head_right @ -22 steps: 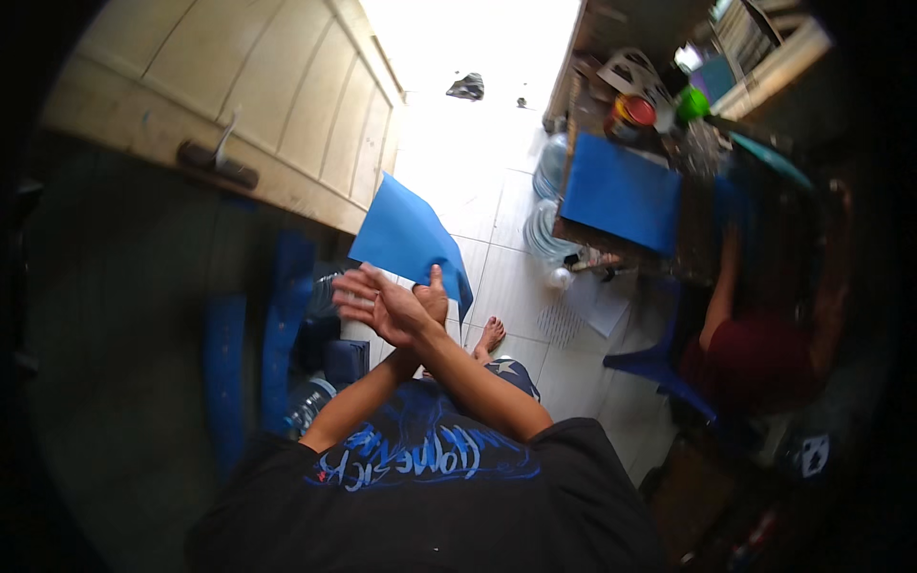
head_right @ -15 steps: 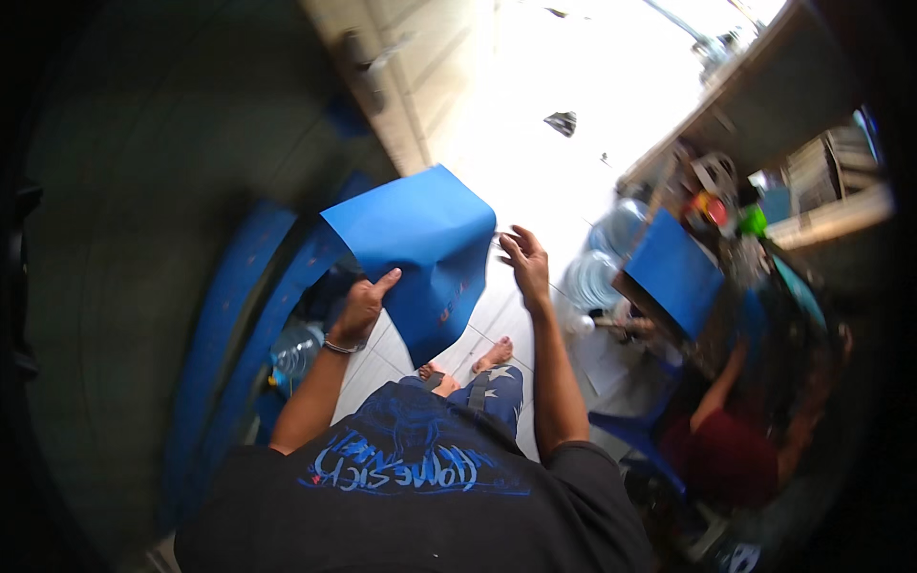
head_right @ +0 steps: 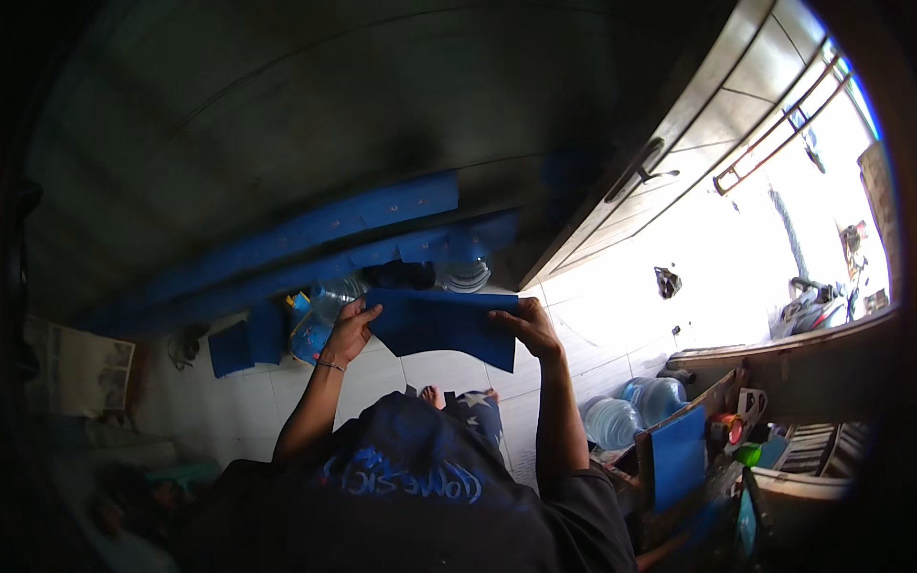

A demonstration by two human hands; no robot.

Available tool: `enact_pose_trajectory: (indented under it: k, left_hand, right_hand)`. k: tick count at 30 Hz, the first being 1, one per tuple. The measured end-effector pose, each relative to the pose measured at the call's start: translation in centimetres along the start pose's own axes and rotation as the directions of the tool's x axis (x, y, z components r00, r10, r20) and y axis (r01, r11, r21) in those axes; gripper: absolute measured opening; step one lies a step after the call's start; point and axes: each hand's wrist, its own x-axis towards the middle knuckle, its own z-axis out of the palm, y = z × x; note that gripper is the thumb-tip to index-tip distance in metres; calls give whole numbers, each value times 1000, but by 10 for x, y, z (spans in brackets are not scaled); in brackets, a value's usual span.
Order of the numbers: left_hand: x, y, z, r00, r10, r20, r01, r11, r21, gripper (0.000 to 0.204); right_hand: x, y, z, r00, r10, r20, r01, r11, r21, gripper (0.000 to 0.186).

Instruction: The person repeatedly picks up blue foam sheets from a table and stacks them against a wall. The person handles the sheets one at a time, moving between the table and the wall repeatedly.

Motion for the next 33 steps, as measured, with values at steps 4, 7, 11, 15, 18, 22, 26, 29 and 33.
enact_pose_trajectory:
  k: [4,7,11,15,18,22,26,29,33]
  left_hand:
    - [6,-2,-9,993,78,-85,-63,984,166,32]
    - [21,1,-5,967,127,-221,-102,987,120,37]
    - [53,-12,-6,890,121,-439,-139,990,-10,32]
    - [60,-33,-28,828,71,-556,-156,982,-107,26]
    - [49,-58,-34,758,15,-652,-138,981,-139,27]
    - [31,-107,-26,694,-11,-720,-157,974,-166,30]
    - [-3,-184,-25,628,-107,-771,-43,984,-171,31]
    - [-39,-256,-23,552,-265,-791,108,963,-248,25]
    - [-85,-322,-28,606,-191,-772,605,741,291,20]
  right_hand:
    - [13,-35,-7,998,9,-63,-26,964,-266,24]
    - [36,-56,-14,996,-60,-68,32,935,-352,22]
    - [99,-87,-18,909,-368,195,416,777,-473,23]
    - [157,-108,-13,763,-377,524,646,424,-635,19]
    - [197,-121,-33,771,-242,589,637,284,-717,17]
    - [251,-115,-76,413,-603,683,691,-281,-666,15]
    - [294,-89,-116,567,-526,633,600,-263,-756,19]
    - [323,-66,-129,970,-182,158,234,876,-421,29]
    - [332,-14,-143,887,-454,-85,289,688,-666,39]
